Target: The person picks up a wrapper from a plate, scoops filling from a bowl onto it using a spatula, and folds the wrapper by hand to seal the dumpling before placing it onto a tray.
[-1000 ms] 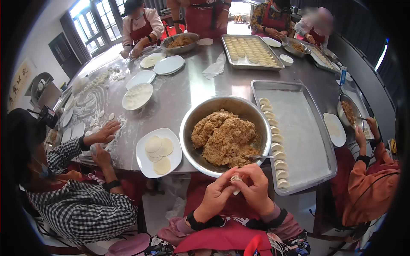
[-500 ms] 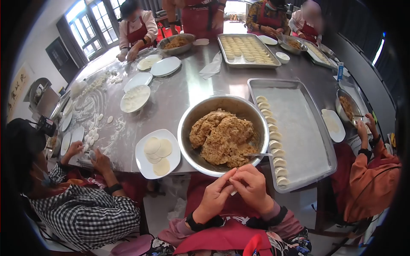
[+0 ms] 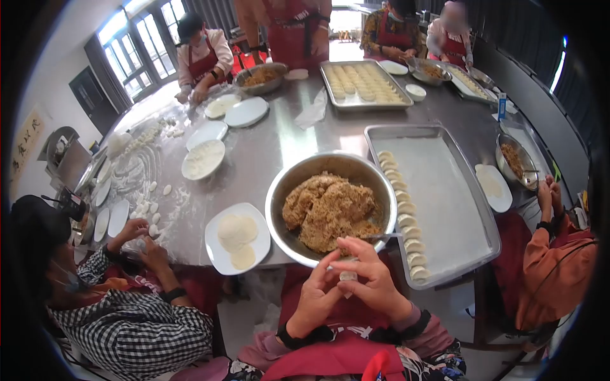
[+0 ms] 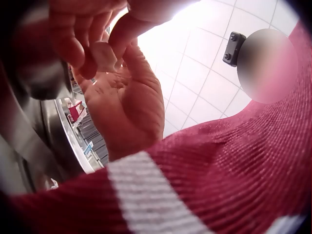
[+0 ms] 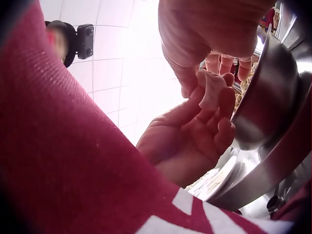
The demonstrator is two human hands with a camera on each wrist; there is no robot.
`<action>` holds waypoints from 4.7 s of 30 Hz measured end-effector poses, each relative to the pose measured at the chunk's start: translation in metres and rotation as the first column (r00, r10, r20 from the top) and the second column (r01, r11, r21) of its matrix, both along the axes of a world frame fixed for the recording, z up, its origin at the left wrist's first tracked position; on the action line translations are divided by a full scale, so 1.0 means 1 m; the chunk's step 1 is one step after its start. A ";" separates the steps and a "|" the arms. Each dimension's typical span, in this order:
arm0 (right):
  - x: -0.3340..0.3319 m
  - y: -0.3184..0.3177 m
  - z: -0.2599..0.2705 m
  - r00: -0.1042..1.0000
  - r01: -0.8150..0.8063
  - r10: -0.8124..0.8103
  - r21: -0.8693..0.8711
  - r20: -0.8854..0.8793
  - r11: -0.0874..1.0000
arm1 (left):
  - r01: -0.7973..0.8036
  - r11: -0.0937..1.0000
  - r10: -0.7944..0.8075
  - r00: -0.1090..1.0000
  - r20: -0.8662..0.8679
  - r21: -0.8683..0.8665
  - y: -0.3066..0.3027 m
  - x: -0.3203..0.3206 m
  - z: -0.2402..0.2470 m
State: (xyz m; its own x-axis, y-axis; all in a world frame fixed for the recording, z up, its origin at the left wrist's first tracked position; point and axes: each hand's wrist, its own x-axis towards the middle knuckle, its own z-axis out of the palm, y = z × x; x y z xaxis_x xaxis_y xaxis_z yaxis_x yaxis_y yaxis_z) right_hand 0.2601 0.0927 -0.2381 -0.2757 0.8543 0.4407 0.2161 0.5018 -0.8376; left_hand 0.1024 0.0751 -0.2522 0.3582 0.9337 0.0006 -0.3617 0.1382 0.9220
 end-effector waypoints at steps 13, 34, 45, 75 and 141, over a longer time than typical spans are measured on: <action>0.010 0.002 0.016 0.990 -0.014 0.009 -0.033 -0.142 0.999 | 0.195 0.974 -0.206 0.975 -0.086 -0.120 0.016 -0.002 0.018; 0.012 0.001 0.011 0.984 0.053 -0.047 0.026 -0.171 0.998 | 0.135 0.975 -0.109 0.982 0.153 -0.174 0.013 0.014 0.016; 0.004 0.005 0.009 0.966 0.179 -0.158 0.086 -0.206 0.980 | 0.137 0.975 -0.076 0.946 0.316 -0.176 0.013 0.016 0.033; 0.032 -0.004 0.003 0.924 0.376 -0.374 0.348 -0.077 0.859 | 0.375 0.881 -0.115 0.759 0.640 -0.287 0.017 0.047 0.029; 0.059 -0.023 -0.010 0.969 0.127 -0.127 -0.013 -0.213 0.992 | 0.544 0.790 -0.328 0.765 0.555 -0.282 0.024 0.046 0.016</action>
